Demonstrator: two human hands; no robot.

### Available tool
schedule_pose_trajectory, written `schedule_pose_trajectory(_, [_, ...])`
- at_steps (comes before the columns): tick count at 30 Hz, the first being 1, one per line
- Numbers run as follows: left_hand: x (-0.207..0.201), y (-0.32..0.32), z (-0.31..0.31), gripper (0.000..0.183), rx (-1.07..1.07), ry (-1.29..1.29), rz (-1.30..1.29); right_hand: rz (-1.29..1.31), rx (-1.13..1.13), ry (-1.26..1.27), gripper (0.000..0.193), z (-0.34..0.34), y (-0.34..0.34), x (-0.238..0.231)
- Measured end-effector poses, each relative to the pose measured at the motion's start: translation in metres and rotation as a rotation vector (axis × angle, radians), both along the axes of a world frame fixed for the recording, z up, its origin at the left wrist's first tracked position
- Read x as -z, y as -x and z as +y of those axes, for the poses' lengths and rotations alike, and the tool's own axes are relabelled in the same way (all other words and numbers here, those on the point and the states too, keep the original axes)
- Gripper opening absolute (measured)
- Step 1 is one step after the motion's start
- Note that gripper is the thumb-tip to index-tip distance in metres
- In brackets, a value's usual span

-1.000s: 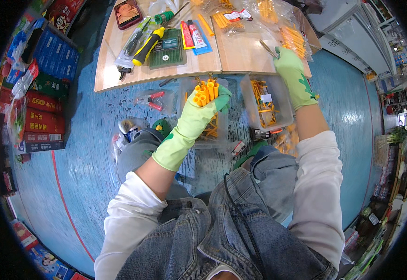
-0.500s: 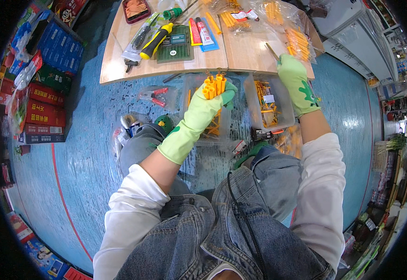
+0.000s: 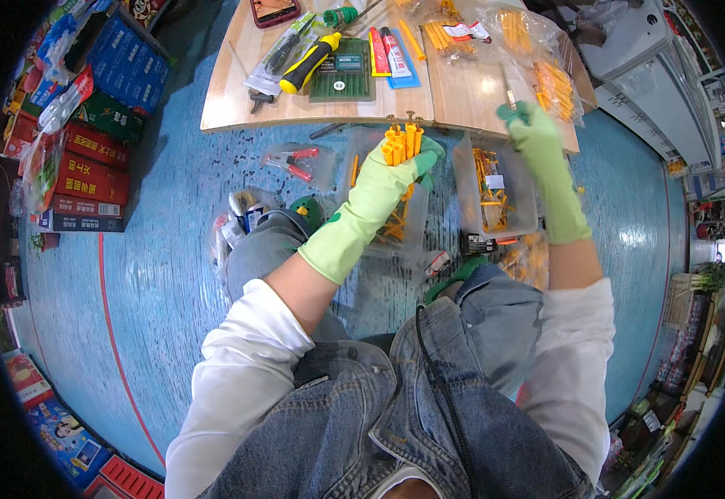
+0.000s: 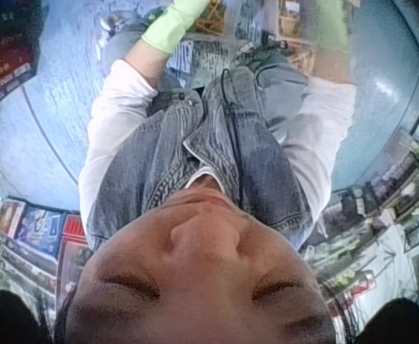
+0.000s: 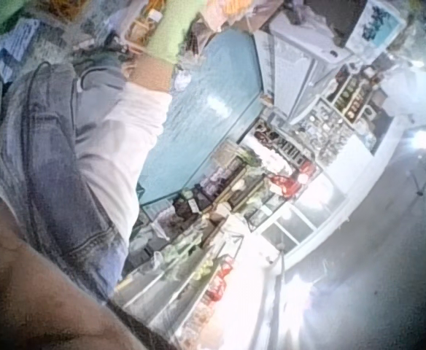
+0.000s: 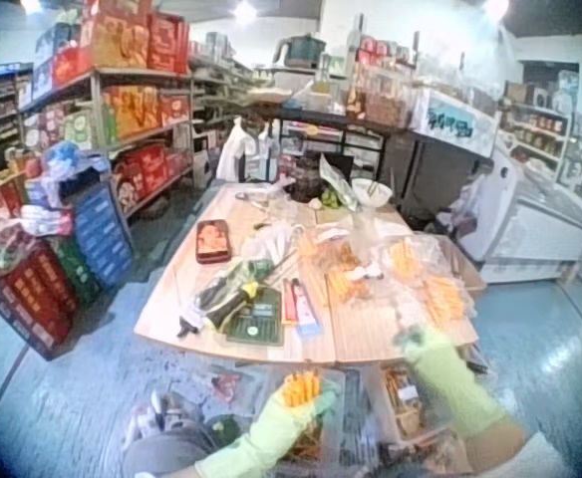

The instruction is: The person assembles yellow pencil components by inserting metal rods into yellow plastic sleeves. They repeatedly pick up sleeves and rods, align them, and push the rods into the sleeves, then place the assembled units into a clear plastic bin.

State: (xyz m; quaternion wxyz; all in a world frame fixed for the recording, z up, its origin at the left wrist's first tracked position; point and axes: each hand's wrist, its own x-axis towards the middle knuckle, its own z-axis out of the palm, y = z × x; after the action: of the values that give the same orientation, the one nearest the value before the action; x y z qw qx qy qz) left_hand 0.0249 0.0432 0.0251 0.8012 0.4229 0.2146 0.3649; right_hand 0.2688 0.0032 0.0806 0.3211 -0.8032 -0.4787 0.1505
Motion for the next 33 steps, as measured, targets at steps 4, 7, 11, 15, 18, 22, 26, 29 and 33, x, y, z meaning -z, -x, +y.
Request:
schedule_pose_trajectory(4, [0.0, -0.004, -0.006, 0.015, -0.059, 0.037, -0.055, 0.507, -0.107, 0.041, 0.013, -0.034, 0.082, 0.003])
schedule_pose_trajectory(7, [0.003, -0.006, -0.012, 0.014, -0.073, -0.047, -0.023, 0.251, -0.145, -0.08, 0.014, -0.046, 0.117, 0.016])
schedule_pose_trajectory(11, [0.008, -0.008, -0.013, 0.011, -0.121, -0.019, 0.099, 0.358, -0.104, -0.099, 0.021, -0.05, 0.13, 0.029])
schedule_pose_trajectory(15, [0.006, -0.003, -0.006, 0.012, -0.247, -0.037, 0.062, 0.515, -0.215, -0.274, 0.028, -0.044, 0.132, 0.04])
schedule_pose_trajectory(18, [0.003, -0.002, -0.007, 0.014, -0.238, -0.06, 0.039, 0.599, -0.165, -0.32, 0.035, -0.045, 0.135, 0.044])
schedule_pose_trajectory(22, [0.003, -0.007, -0.014, 0.012, -0.286, 0.01, -0.022, 0.969, -0.033, -0.265, 0.031, -0.049, 0.138, 0.039])
schedule_pose_trajectory(26, [0.008, -0.008, -0.015, 0.015, -0.254, -0.025, 0.066, 1.222, 0.132, -0.309, 0.023, -0.053, 0.143, 0.037])
schedule_pose_trajectory(29, [0.01, -0.007, -0.014, 0.017, -0.249, -0.057, 0.14, 1.296, 0.12, -0.31, 0.021, -0.057, 0.146, 0.042])
schedule_pose_trajectory(33, [0.008, -0.007, -0.015, 0.019, -0.217, -0.252, 0.233, 1.299, 0.111, -0.345, 0.017, -0.055, 0.143, 0.045])
